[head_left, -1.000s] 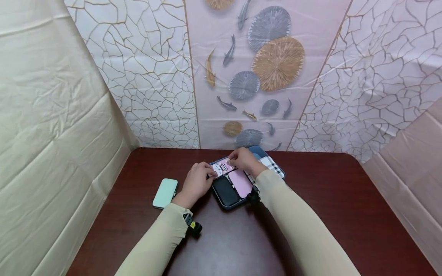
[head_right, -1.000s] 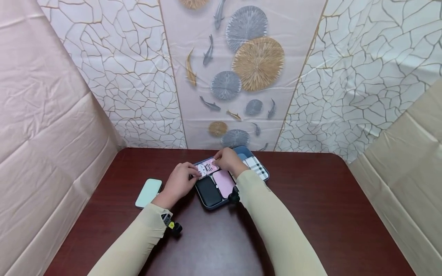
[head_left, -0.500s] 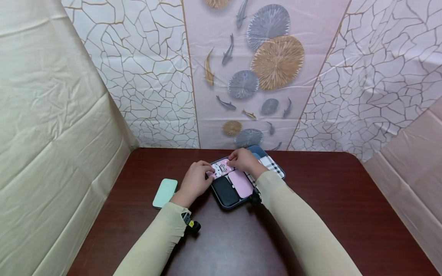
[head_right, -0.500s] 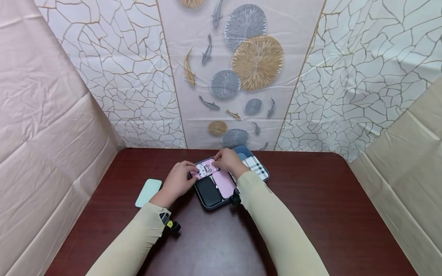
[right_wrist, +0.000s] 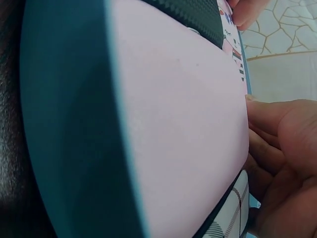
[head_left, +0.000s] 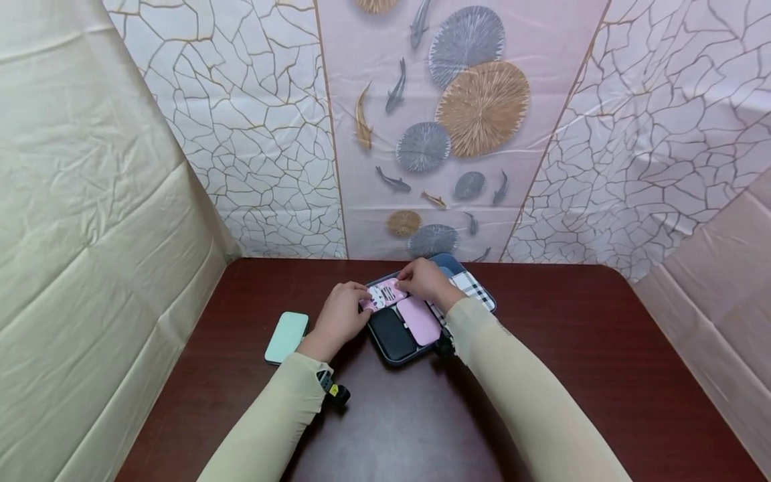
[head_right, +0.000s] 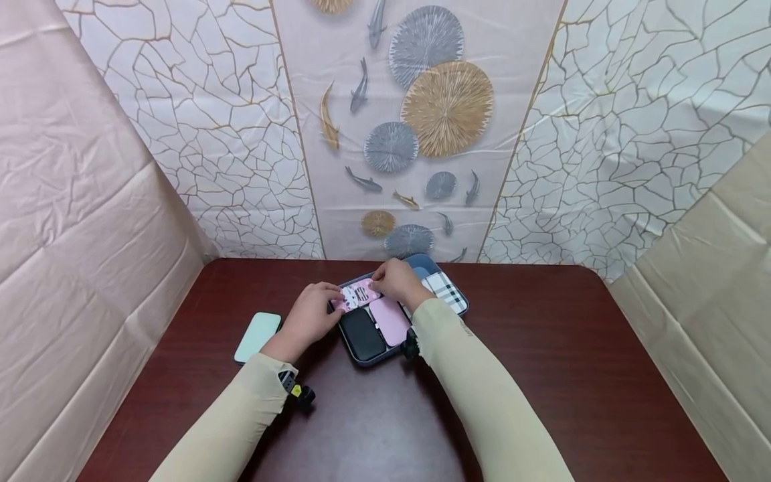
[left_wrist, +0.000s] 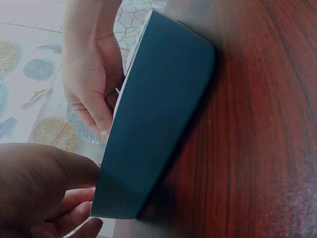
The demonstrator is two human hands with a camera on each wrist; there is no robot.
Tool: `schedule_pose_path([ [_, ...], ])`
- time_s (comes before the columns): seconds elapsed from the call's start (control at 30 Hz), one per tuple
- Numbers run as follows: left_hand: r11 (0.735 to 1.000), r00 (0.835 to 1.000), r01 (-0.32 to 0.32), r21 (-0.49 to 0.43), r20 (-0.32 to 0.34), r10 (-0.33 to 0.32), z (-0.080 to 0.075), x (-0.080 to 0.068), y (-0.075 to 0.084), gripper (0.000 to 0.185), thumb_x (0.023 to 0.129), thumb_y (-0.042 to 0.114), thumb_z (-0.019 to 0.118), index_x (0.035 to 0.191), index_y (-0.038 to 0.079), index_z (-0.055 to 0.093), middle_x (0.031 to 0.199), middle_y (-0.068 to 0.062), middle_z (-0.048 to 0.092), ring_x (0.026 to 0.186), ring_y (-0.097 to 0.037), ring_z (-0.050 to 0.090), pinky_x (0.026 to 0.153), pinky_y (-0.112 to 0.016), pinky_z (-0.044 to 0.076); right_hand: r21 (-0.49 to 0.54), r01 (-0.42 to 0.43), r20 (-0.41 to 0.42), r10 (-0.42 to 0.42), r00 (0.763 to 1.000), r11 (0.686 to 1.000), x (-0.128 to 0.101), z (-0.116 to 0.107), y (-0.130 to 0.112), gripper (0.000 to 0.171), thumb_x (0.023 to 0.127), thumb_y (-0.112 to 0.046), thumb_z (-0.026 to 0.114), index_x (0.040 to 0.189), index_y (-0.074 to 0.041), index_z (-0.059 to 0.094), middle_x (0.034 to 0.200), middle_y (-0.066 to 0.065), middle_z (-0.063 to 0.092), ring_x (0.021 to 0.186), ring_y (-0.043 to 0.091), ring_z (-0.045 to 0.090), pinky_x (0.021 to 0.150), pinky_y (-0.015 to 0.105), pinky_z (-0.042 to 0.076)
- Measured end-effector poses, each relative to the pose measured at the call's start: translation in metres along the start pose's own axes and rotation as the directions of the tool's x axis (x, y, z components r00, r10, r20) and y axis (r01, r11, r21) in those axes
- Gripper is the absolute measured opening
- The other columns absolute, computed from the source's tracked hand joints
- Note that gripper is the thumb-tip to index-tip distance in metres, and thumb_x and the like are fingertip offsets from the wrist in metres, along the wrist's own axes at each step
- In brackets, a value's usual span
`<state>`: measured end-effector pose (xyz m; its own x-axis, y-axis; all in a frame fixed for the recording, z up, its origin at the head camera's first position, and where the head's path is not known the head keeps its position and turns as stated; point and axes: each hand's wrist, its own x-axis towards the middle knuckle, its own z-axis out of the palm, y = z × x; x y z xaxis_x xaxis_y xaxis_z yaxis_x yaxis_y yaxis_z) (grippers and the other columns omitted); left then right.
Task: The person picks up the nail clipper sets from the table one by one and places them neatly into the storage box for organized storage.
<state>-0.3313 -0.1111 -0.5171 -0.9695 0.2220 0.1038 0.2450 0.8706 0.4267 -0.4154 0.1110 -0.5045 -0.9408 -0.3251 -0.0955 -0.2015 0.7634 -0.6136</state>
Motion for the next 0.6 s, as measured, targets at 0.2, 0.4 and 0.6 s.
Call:
schedule_pose_path([
  [0.2, 1.0, 1.0, 0.005, -0.009, 0.011, -0.005, -0.0006, 0.0002, 0.0001, 0.03, 0.103, 0.018, 0.078, 0.13, 0.005, 0.081, 0.142, -0.011, 0.068, 0.132, -0.03, 0.058, 0.114, -0.044, 0.049, -0.017, 0.012, 0.004, -0.012, 1.0, 1.0, -0.0005, 0.0009, -0.0015, 0.023, 0.104, -0.023, 0.077, 0.117, -0.006, 0.085, 0.112, 0.007, 0.081, 0.09, 0.019, 0.072, 0.077, 0.036, 0.058],
  [0.4, 1.0, 1.0, 0.013, -0.008, 0.017, -0.013, 0.0012, -0.0021, -0.0011, 0.033, 0.103, 0.02, 0.078, 0.133, 0.006, 0.08, 0.146, -0.011, 0.067, 0.135, -0.03, 0.057, 0.116, -0.044, 0.048, -0.046, 0.023, 0.003, -0.023, 1.0, 0.999, -0.0017, 0.0014, 0.0, 0.028, 0.105, -0.026, 0.075, 0.123, -0.005, 0.083, 0.116, 0.009, 0.081, 0.099, 0.022, 0.074, 0.085, 0.04, 0.06],
  [0.6, 0.999, 0.999, -0.004, -0.035, -0.034, 0.003, 0.0021, -0.0079, -0.0019, 0.031, 0.104, 0.02, 0.078, 0.13, 0.006, 0.081, 0.145, -0.011, 0.067, 0.134, -0.03, 0.058, 0.114, -0.044, 0.05, -0.053, 0.034, -0.02, -0.035, 0.999, 0.998, -0.0022, 0.0032, 0.0023, 0.029, 0.105, -0.027, 0.075, 0.123, -0.004, 0.083, 0.116, 0.009, 0.081, 0.104, 0.024, 0.074, 0.09, 0.043, 0.06],
])
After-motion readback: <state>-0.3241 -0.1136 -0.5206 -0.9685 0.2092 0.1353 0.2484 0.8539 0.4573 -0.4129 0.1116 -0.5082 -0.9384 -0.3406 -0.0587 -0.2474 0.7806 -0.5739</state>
